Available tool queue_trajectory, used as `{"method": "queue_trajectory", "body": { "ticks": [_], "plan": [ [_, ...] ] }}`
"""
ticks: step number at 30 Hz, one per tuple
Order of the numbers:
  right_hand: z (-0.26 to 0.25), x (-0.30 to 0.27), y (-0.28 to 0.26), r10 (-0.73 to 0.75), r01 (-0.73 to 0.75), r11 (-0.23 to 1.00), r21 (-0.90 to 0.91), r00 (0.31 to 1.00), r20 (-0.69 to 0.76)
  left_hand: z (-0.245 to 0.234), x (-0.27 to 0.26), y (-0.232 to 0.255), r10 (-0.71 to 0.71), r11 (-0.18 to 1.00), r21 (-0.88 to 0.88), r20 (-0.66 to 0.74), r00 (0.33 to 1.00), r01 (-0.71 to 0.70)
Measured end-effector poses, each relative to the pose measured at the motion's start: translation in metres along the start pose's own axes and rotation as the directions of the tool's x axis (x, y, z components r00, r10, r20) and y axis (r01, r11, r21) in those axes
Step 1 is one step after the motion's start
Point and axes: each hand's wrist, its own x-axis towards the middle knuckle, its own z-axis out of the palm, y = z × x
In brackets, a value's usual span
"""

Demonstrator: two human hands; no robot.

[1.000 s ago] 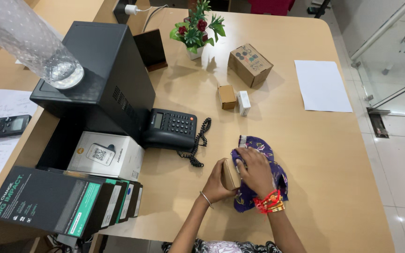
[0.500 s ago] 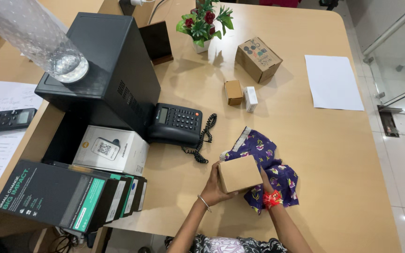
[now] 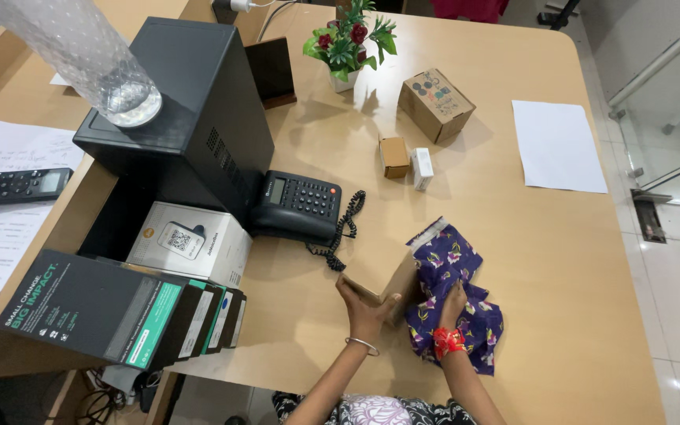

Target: The person arranges boxes on a desk, handles printed papers, opens a desk drawer to check items inside, moves an office chair, and wipes down a telephone using a cloth.

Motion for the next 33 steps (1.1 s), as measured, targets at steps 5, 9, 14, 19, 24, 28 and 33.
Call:
{"method": "queue_trajectory", "body": {
  "ticks": [5,9,14,19,24,28,33],
  "plan": [
    [-0.007,-0.013,-0.02,-0.009,0.009,0.999,-0.052,1.0,0.007,-0.004,-0.029,0.027,0.117,0.983,-0.16,0.14,0.983,-0.094],
    [-0.015,-0.002,-0.024,-0.122,0.114,0.988,-0.104,0.99,-0.075,-0.028,-0.03,0.056,0.147,0.989,-0.072,0.469,0.871,-0.129],
    [-0.04,0.033,-0.035,-0.057,0.046,0.997,0.055,0.972,0.228,-0.037,0.038,0.087,0.554,0.4,0.396,0.614,0.562,-0.826],
    [-0.026,0.029,-0.032,0.061,-0.057,0.998,-0.023,0.97,0.236,-0.001,0.088,0.129,0.544,0.04,0.157,0.825,0.153,-0.987],
    [-0.03,0.033,-0.028,0.009,-0.077,0.982,0.172,0.931,0.365,0.0,0.064,0.14,0.337,0.197,0.031,0.936,0.097,-0.98],
    [-0.022,0.012,-0.013,0.026,-0.026,1.0,0.0,0.97,0.241,-0.016,0.047,0.13,0.386,0.325,0.226,0.855,0.346,-0.919],
    [-0.017,0.002,-0.034,-0.037,0.055,0.995,-0.08,0.977,0.209,-0.038,0.02,0.129,0.463,0.446,0.366,0.687,0.561,-0.817]
  ]
}}
